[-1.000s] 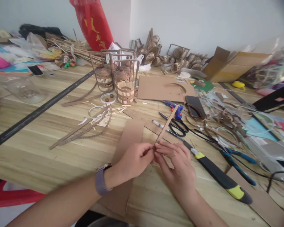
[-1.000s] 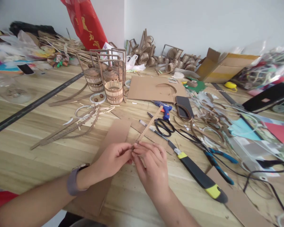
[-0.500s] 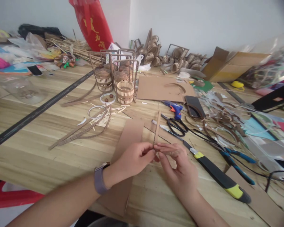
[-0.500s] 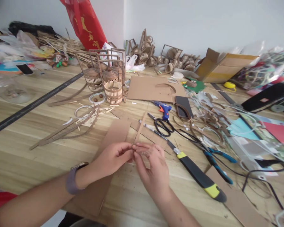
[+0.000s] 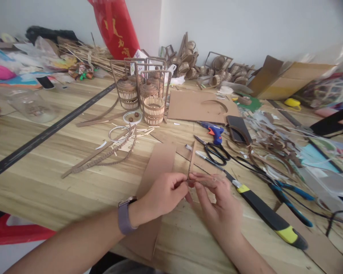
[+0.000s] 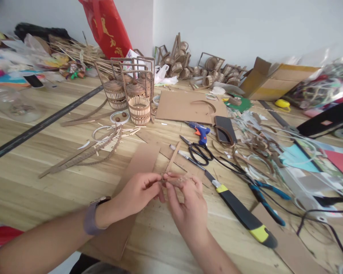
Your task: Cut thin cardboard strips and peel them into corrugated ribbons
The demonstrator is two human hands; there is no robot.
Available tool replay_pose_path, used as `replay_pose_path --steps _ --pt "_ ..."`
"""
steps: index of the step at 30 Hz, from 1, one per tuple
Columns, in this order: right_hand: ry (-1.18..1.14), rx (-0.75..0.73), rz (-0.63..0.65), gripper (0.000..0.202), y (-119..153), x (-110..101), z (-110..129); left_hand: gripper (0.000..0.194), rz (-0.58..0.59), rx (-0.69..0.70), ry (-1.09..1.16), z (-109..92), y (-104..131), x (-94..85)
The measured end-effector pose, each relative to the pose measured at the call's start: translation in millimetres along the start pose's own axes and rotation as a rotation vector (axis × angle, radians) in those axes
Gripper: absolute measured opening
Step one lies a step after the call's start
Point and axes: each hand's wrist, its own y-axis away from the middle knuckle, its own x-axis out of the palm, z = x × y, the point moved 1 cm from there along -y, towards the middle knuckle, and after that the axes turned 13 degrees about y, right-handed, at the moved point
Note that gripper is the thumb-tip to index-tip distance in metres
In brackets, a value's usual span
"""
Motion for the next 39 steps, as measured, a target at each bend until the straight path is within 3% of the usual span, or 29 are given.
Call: replay_pose_path --steps 5,7,12,19,30,39 --pt "-0.276 0.250 0.032 0.007 0.0 -0.9 -2.1 0.025 0.031 0.032 -0.075 -3.6 0.7 -1.7" --pt "-0.251 0.208 0.016 0.007 -1.1 -0.9 -1.9 0.022 0.045 0.013 -0.034 -3.3 -0.2 -1.9" --pt "-0.005 -0.052 -0.035 0.008 -2.8 -2.2 1.8 0.025 0.056 -0.028 0.116 -3.1 -1.5 -1.8" --pt "0.067 -0.102 -0.043 0.009 -0.8 -1.3 3.6 0.024 0.013 -0.021 0.065 -2.3 -1.1 -0.5" --pt "-0.251 0.216 -0.009 0.008 0.3 -2.5 0.2 0.027 0.055 0.009 -0.061 -3.0 1.6 -3.9" --pt "0.001 -0.115 -0.052 0.010 -5.1 -1.3 -1.8 0.031 0.103 0.016 0.096 1.9 -2.9 -2.9"
